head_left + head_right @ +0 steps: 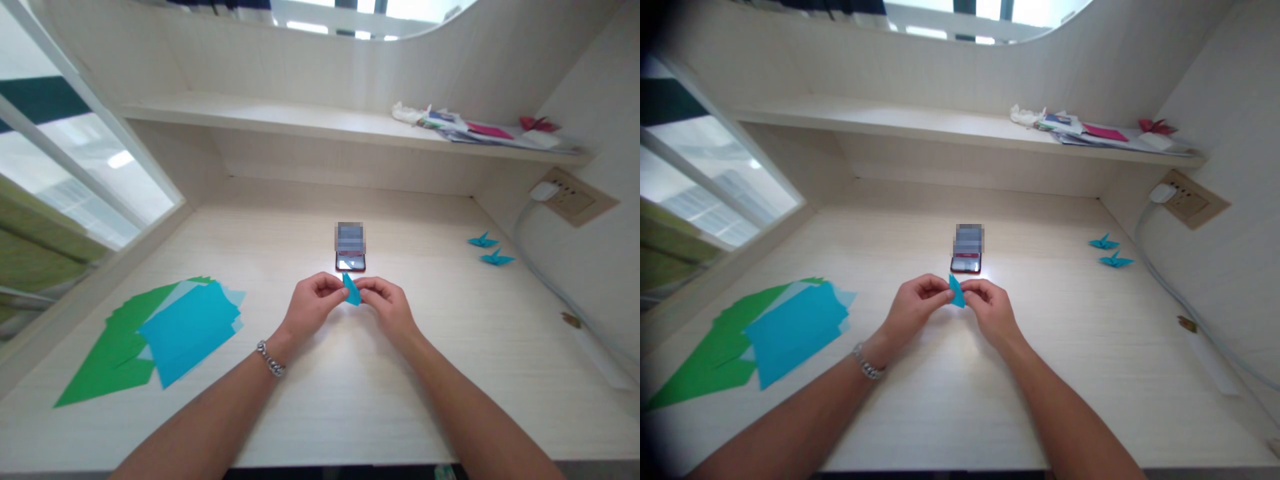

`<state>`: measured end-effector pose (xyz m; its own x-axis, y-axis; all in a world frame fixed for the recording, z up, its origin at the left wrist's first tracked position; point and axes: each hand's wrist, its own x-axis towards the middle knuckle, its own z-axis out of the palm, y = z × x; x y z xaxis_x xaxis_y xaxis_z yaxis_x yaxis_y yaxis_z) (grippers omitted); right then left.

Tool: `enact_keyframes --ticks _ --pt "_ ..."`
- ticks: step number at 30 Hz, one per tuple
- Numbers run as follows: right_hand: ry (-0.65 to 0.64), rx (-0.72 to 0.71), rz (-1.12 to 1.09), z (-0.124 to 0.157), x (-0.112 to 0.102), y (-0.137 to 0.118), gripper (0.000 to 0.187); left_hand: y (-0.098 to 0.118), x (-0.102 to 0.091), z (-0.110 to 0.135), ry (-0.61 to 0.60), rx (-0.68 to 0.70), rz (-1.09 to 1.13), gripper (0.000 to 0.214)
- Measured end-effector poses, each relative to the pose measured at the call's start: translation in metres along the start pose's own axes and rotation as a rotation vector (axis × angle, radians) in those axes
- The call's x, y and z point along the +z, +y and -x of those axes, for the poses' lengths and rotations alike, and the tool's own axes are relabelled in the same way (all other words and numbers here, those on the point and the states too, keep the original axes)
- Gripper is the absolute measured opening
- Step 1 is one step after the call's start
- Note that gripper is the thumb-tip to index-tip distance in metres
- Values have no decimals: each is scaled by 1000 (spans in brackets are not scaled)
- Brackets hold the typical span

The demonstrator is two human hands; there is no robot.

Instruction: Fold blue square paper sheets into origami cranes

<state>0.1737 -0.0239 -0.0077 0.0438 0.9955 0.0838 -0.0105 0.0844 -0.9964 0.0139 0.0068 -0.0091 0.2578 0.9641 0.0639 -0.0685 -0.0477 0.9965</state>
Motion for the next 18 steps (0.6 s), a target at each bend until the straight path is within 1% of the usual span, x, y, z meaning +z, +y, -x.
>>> enact_keyframes --ticks 4,9,14,18 --pt "32 -13 69 2 2 0 20 -2 3 2 -54 68 -30 16" --pt "42 -58 155 3 3 1 13 -6 4 3 -49 106 -60 15" --pt "36 -63 127 3 4 1 11 -4 5 4 -40 112 -110 13" --pt "77 -52 92 4 5 2 11 -2 4 5 -66 102 -117 13"
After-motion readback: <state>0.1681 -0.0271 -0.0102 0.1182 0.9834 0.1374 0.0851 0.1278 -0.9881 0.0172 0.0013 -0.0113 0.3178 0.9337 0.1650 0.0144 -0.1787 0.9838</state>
